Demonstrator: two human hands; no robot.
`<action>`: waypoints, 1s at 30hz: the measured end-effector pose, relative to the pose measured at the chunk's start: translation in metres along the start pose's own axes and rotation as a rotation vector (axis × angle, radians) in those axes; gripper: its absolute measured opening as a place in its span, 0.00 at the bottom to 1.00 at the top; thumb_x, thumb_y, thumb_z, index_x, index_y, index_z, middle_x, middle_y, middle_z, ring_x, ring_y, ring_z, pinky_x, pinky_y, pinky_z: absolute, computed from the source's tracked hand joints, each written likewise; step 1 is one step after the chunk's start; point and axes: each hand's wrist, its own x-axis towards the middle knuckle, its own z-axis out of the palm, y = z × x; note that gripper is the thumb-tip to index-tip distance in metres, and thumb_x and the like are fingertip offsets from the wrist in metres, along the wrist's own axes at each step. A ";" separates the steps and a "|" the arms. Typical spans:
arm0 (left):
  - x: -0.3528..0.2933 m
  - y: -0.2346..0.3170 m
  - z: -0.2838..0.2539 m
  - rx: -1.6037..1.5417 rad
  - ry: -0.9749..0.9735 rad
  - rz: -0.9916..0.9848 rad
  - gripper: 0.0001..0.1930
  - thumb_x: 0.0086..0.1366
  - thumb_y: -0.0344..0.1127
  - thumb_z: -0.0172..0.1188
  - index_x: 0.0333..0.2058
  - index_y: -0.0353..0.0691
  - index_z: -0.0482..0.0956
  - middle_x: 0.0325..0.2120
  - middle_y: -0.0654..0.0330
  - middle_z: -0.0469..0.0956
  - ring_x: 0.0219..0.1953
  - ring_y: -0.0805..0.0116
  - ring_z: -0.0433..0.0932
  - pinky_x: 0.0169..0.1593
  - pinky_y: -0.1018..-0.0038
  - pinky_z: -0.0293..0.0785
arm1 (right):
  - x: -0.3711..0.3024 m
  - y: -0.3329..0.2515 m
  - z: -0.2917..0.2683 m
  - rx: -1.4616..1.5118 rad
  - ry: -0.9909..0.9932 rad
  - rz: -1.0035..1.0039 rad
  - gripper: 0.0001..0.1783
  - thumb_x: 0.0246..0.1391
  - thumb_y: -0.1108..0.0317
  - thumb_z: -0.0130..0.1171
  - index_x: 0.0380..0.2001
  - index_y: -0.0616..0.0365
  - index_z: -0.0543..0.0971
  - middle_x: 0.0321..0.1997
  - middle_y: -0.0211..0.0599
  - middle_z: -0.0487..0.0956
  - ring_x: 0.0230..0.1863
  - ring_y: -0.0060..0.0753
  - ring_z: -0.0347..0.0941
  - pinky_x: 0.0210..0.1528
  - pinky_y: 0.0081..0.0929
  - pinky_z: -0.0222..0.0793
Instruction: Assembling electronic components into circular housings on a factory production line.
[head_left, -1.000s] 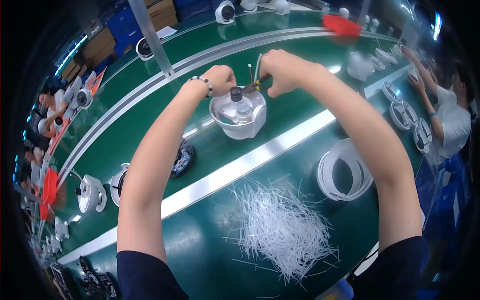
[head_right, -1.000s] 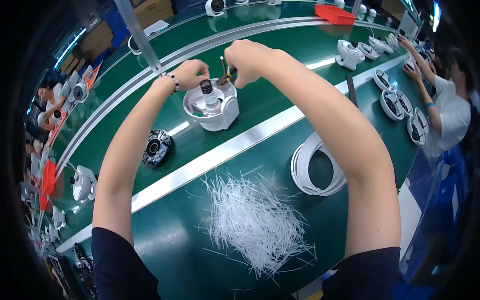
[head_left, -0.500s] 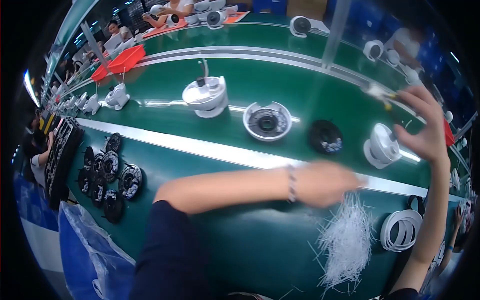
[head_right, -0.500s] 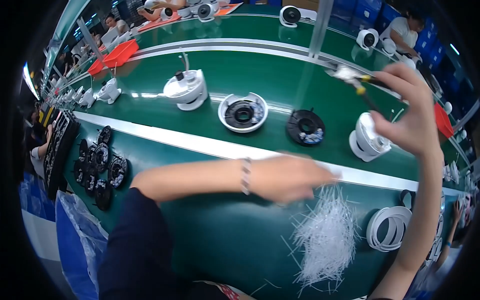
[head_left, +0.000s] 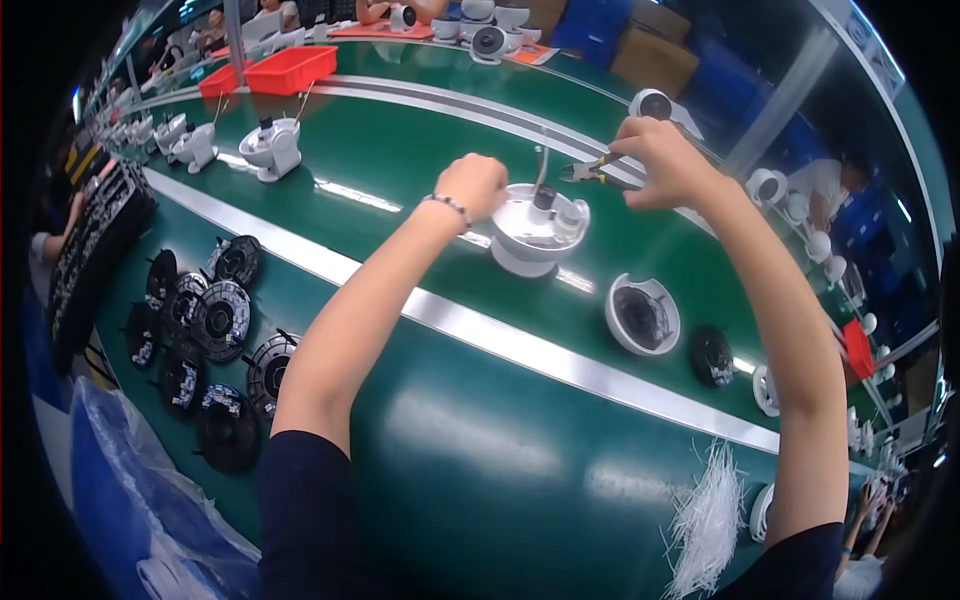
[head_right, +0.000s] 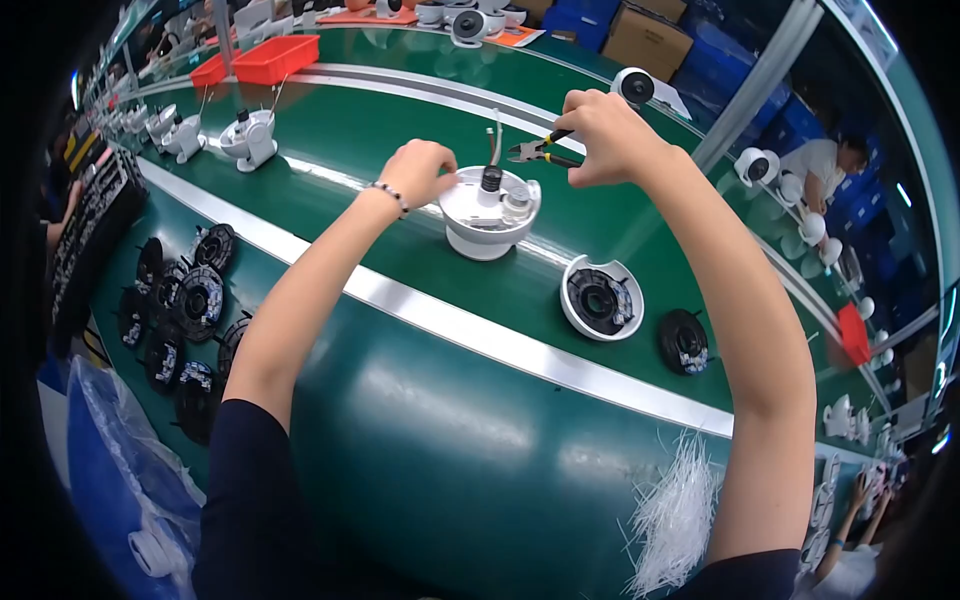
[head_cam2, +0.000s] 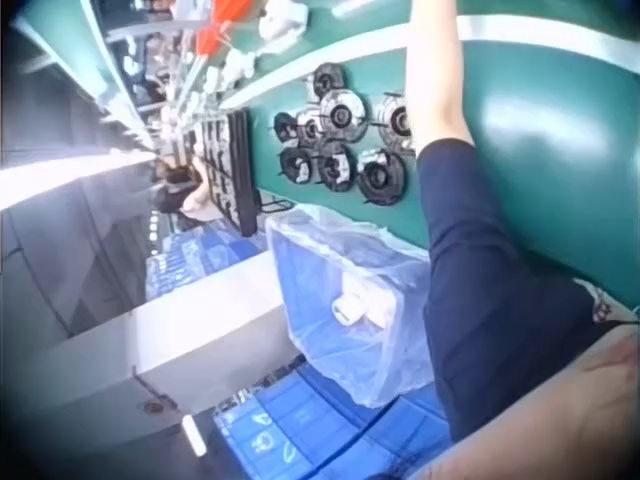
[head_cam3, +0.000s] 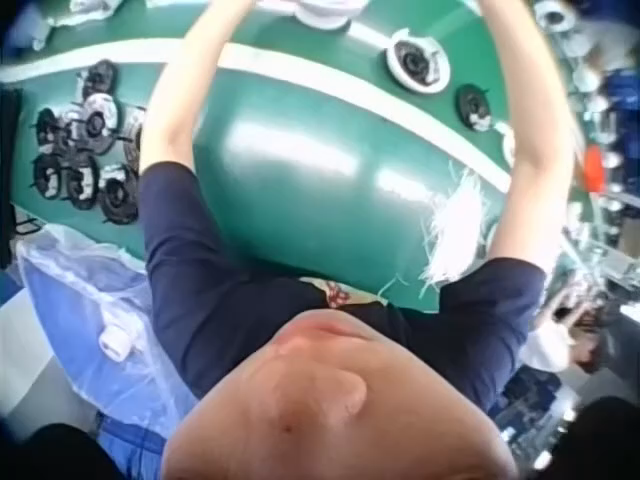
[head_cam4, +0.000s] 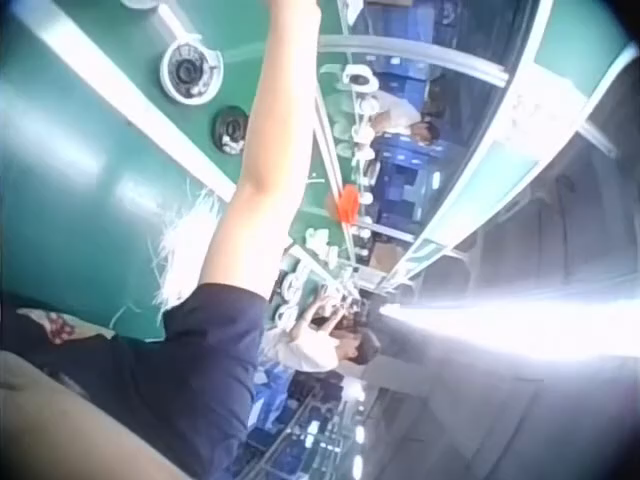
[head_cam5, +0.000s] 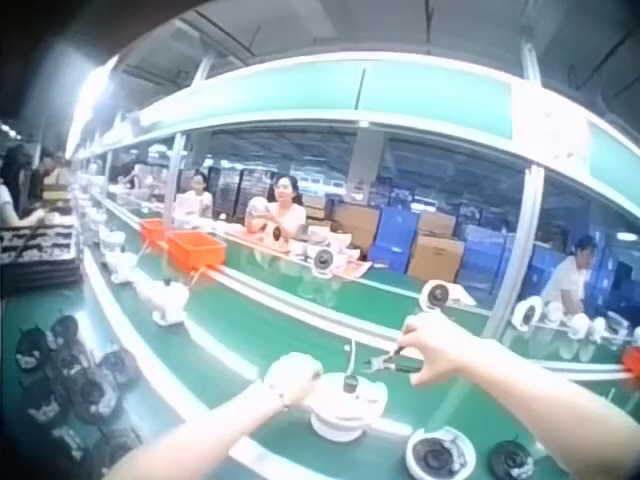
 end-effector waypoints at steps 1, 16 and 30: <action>0.003 0.000 0.002 -0.011 0.005 -0.014 0.08 0.47 0.36 0.60 0.27 0.41 0.79 0.27 0.53 0.77 0.33 0.55 0.75 0.39 0.65 0.72 | 0.011 -0.002 0.002 0.012 -0.058 0.036 0.25 0.23 0.67 0.62 0.32 0.65 0.77 0.35 0.45 0.72 0.37 0.45 0.69 0.40 0.32 0.66; 0.019 0.013 0.012 0.002 0.089 -0.001 0.03 0.51 0.32 0.58 0.25 0.41 0.77 0.24 0.55 0.77 0.30 0.56 0.76 0.34 0.66 0.73 | 0.034 -0.001 0.034 0.073 -0.204 0.009 0.25 0.22 0.70 0.62 0.33 0.65 0.77 0.34 0.44 0.72 0.39 0.43 0.68 0.42 0.30 0.65; -0.092 0.123 0.035 -0.619 0.274 0.453 0.05 0.46 0.32 0.55 0.21 0.41 0.79 0.21 0.52 0.76 0.24 0.58 0.76 0.31 0.68 0.72 | -0.083 -0.040 -0.086 0.400 0.635 0.508 0.25 0.46 0.65 0.56 0.50 0.60 0.70 0.49 0.39 0.71 0.48 0.31 0.68 0.48 0.25 0.65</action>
